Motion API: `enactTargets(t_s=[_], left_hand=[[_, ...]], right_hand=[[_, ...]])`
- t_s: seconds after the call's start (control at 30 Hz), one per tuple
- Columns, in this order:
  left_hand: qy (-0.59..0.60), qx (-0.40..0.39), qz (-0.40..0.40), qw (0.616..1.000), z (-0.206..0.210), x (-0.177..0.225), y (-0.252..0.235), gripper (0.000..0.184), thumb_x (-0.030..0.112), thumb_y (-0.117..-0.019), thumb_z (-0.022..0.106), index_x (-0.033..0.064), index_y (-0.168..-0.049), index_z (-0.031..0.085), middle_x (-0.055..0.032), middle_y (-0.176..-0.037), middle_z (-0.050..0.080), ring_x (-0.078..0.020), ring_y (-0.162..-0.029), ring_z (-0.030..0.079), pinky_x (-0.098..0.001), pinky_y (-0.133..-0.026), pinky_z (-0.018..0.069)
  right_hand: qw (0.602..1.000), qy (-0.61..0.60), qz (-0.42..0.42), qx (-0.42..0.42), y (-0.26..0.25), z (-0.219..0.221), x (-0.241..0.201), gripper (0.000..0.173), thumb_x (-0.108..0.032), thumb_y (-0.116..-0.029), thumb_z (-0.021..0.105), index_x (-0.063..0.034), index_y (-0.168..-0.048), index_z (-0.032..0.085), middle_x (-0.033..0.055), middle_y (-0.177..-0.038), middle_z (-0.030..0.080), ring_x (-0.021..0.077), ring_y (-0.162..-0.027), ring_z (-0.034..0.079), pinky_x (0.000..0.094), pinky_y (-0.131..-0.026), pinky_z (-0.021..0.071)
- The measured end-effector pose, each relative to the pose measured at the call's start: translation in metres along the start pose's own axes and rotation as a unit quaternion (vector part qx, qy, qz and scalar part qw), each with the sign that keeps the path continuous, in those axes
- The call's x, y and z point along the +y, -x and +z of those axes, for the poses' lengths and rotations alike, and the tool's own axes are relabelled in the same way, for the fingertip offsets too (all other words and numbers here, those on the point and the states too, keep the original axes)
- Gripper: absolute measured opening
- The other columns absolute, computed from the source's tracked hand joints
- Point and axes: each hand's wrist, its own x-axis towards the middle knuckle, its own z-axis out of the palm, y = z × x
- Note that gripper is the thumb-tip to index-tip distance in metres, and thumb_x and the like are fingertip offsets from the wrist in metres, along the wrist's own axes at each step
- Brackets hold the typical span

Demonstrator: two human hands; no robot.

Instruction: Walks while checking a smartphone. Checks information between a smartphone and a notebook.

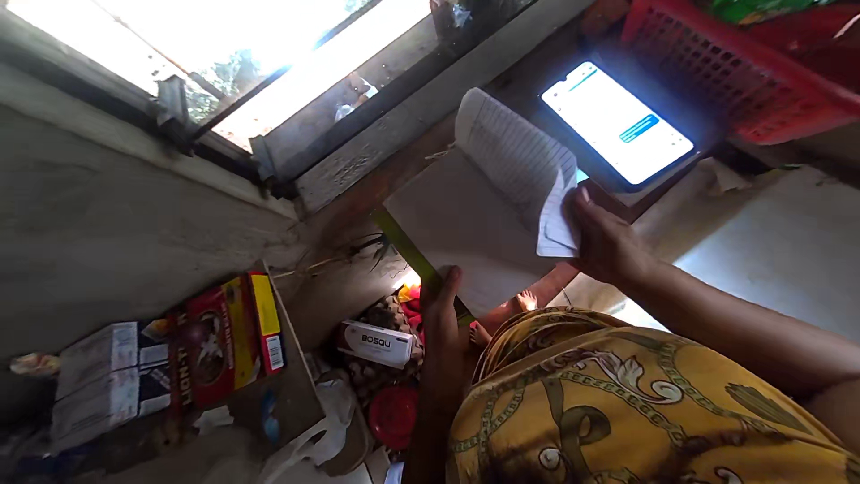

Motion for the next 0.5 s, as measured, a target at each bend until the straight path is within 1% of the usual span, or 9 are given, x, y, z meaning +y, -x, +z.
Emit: enactTargets(t_s=[0.1,0.2,0.23,0.27,0.3,0.33,0.37,0.43,0.5], left_hand=[[0.0,-0.018,0.007,1.0,-0.005,0.001,0.001,0.028,0.004,-0.0981,0.058,0.0016,-0.125,0.05,-0.0075,-0.098,0.07,-0.0141,-0.089,0.072,-0.0352,-0.082,0.0626],[-0.031,-0.013,0.047,0.998,-0.005,0.001,0.0,0.039,0.001,-0.0953,0.06,0.0007,-0.132,0.045,-0.0051,-0.102,0.07,-0.011,-0.092,0.071,-0.0324,-0.085,0.0617],[-0.044,-0.018,0.061,0.997,-0.004,0.0,0.0,0.049,-0.001,-0.0945,0.059,-0.0001,-0.139,0.039,-0.0045,-0.108,0.068,-0.0102,-0.096,0.071,-0.0318,-0.088,0.0611],[-0.053,-0.02,0.073,0.996,-0.004,-0.002,0.0,0.052,-0.001,-0.0955,0.057,-0.0001,-0.142,0.035,-0.0037,-0.111,0.068,-0.0095,-0.098,0.07,-0.0317,-0.089,0.0612],[-0.062,-0.019,0.083,0.994,-0.004,-0.005,0.0,0.051,0.002,-0.0985,0.055,0.0004,-0.144,0.033,-0.003,-0.113,0.067,-0.0086,-0.1,0.07,-0.0317,-0.089,0.0609],[-0.074,-0.014,0.092,0.993,-0.005,-0.008,0.0,0.05,0.01,-0.1028,0.052,0.0002,-0.147,0.031,-0.0034,-0.117,0.065,-0.0077,-0.103,0.069,-0.0316,-0.091,0.0598],[-0.101,-0.007,0.094,0.99,-0.006,-0.01,0.0,0.055,0.024,-0.1069,0.047,-0.0004,-0.151,0.025,-0.0048,-0.126,0.061,-0.0062,-0.11,0.065,-0.0305,-0.095,0.0573],[-0.132,-0.001,0.098,0.986,-0.009,-0.012,0.001,0.075,0.048,-0.1054,0.045,-0.0013,-0.155,0.017,-0.0068,-0.137,0.053,-0.0041,-0.119,0.059,-0.0283,-0.101,0.0533],[-0.091,0.012,0.108,0.99,-0.003,-0.012,0.002,0.069,0.032,-0.1033,0.054,-0.0008,-0.152,0.019,-0.0052,-0.129,0.058,-0.0046,-0.111,0.064,-0.0276,-0.095,0.057]], right_hand=[[0.995,-0.097,0.025,-0.008,0.0,-0.002,-0.001,0.042,-0.049,-0.1104,0.027,-0.0256,-0.114,0.062,-0.0081,-0.097,0.071,0.0026,-0.094,0.069,0.0284,-0.084,0.0598],[0.999,0.037,-0.005,-0.01,0.002,0.003,0.002,0.037,-0.049,-0.1092,0.035,-0.0267,-0.108,0.064,-0.0124,-0.088,0.071,-0.0026,-0.082,0.067,0.0217,-0.074,0.0586],[0.99,0.132,-0.031,-0.028,0.003,0.005,0.004,0.036,-0.043,-0.1098,0.035,-0.023,-0.116,0.064,-0.0129,-0.095,0.07,-0.0049,-0.086,0.066,0.0191,-0.077,0.0573],[0.972,0.217,-0.057,-0.074,0.003,0.005,0.005,0.043,-0.036,-0.1109,0.033,-0.0132,-0.138,0.058,-0.0084,-0.12,0.067,-0.0043,-0.108,0.062,0.02,-0.094,0.054],[0.95,0.276,-0.082,-0.12,0.0,0.006,0.006,0.048,-0.029,-0.1107,0.031,-0.0053,-0.147,0.052,-0.0006,-0.149,0.053,0.0028,-0.136,0.048,0.0257,-0.113,0.0433],[0.935,0.306,-0.101,-0.147,-0.004,0.007,0.007,0.051,-0.027,-0.1103,0.029,-0.0019,-0.15,0.049,0.0069,-0.161,0.04,0.0125,-0.149,0.035,0.0328,-0.122,0.034],[0.931,0.315,-0.108,-0.149,-0.007,0.009,0.006,0.052,-0.026,-0.1096,0.027,-0.0019,-0.148,0.053,0.01,-0.163,0.037,0.0172,-0.152,0.031,0.0356,-0.124,0.0311],[0.938,0.303,-0.114,-0.123,-0.008,0.01,0.004,0.048,-0.023,-0.1099,0.031,-0.0022,-0.141,0.06,0.0093,-0.16,0.042,0.0168,-0.149,0.038,0.0344,-0.121,0.0362],[0.931,0.313,-0.147,-0.113,-0.008,0.008,0.008,0.043,-0.023,-0.1087,0.041,-0.0022,-0.142,0.059,0.0111,-0.159,0.043,0.0174,-0.146,0.042,0.0336,-0.118,0.0413]])
